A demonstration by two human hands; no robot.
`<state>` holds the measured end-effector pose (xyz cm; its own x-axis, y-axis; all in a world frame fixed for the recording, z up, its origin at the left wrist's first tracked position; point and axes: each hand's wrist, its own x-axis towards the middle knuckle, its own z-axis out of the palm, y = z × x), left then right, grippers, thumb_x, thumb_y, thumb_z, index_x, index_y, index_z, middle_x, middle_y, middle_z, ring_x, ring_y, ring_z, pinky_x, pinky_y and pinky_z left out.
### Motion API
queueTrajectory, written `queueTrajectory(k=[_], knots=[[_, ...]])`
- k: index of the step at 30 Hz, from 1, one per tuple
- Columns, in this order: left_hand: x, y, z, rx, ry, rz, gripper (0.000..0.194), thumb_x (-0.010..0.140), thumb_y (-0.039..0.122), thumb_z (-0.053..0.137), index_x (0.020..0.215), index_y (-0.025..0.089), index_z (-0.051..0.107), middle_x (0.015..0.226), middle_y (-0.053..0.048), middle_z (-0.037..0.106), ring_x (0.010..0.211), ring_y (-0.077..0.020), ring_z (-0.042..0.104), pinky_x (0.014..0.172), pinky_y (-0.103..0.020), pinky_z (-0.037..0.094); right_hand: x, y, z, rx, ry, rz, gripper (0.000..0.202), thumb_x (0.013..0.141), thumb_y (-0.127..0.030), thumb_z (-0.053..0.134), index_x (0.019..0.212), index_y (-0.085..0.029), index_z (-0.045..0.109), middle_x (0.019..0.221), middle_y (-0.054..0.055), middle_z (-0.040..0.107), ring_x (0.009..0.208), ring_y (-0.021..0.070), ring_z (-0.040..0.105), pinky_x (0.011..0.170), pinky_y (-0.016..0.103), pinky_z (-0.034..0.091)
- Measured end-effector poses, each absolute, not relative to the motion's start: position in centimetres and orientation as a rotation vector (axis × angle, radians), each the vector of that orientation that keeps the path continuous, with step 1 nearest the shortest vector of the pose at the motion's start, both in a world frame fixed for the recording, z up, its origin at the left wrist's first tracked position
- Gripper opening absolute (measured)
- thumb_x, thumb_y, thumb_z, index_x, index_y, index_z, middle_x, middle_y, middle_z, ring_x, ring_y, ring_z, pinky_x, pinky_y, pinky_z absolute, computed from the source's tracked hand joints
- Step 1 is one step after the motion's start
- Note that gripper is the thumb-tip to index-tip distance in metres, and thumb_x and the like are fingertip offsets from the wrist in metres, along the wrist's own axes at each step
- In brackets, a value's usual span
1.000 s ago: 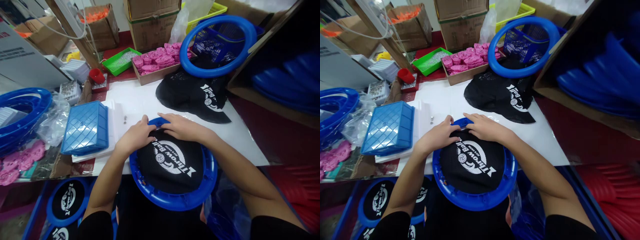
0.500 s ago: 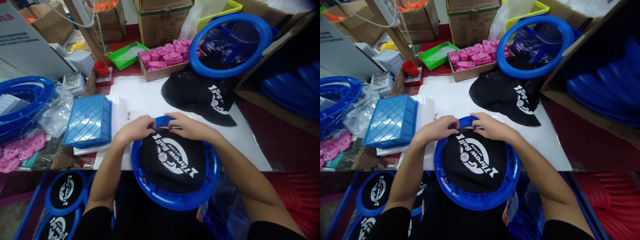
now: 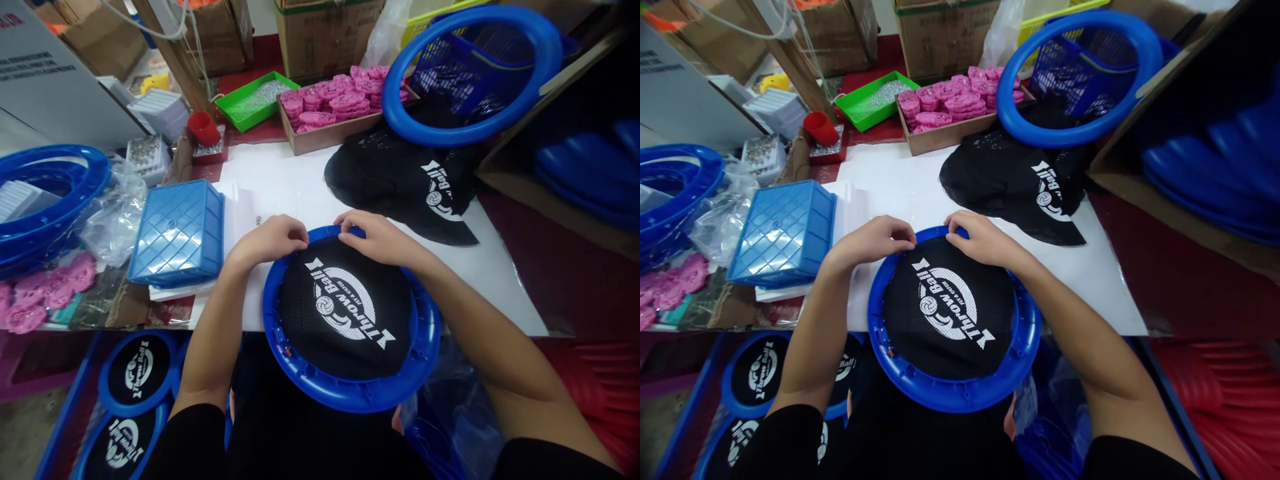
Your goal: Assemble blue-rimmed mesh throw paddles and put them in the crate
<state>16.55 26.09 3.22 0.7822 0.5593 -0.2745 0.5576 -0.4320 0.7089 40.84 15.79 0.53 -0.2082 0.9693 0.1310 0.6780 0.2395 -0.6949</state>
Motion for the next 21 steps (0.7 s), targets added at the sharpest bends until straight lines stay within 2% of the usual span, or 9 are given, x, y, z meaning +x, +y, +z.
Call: queueTrajectory(k=[12, 21], knots=[[17.3, 25.4, 3.5, 2.130, 0.915, -0.007, 0.016, 0.075, 0.019, 0.062, 0.082, 0.015, 0.076, 0.075, -0.004, 0.074, 0.069, -0.0149, 0.064, 0.063, -0.027, 0.046, 40.7, 16.0, -0.1, -1.476, -1.939, 0.648, 0.017, 0.095, -0.033, 0.056, 0.081, -0.024, 0.054, 0.113, 0.011, 0.074, 0.106, 0.0268, 0.068, 0.097, 0.044, 0.052], [17.6, 26.1, 2.6, 1.978, 0.919, 0.045, 0.015, 0.068, 0.020, 0.064, 0.076, 0.014, 0.076, 0.069, -0.003, 0.071, 0.065, -0.0128, 0.060, 0.061, -0.026, 0.044, 40.7, 16.1, -0.3, -1.515, -1.897, 0.612, 0.015, 0.090, -0.029, 0.057, 0.076, -0.024, 0.054, 0.107, 0.010, 0.073, 0.102, 0.0264, 0.068, 0.096, 0.043, 0.051]])
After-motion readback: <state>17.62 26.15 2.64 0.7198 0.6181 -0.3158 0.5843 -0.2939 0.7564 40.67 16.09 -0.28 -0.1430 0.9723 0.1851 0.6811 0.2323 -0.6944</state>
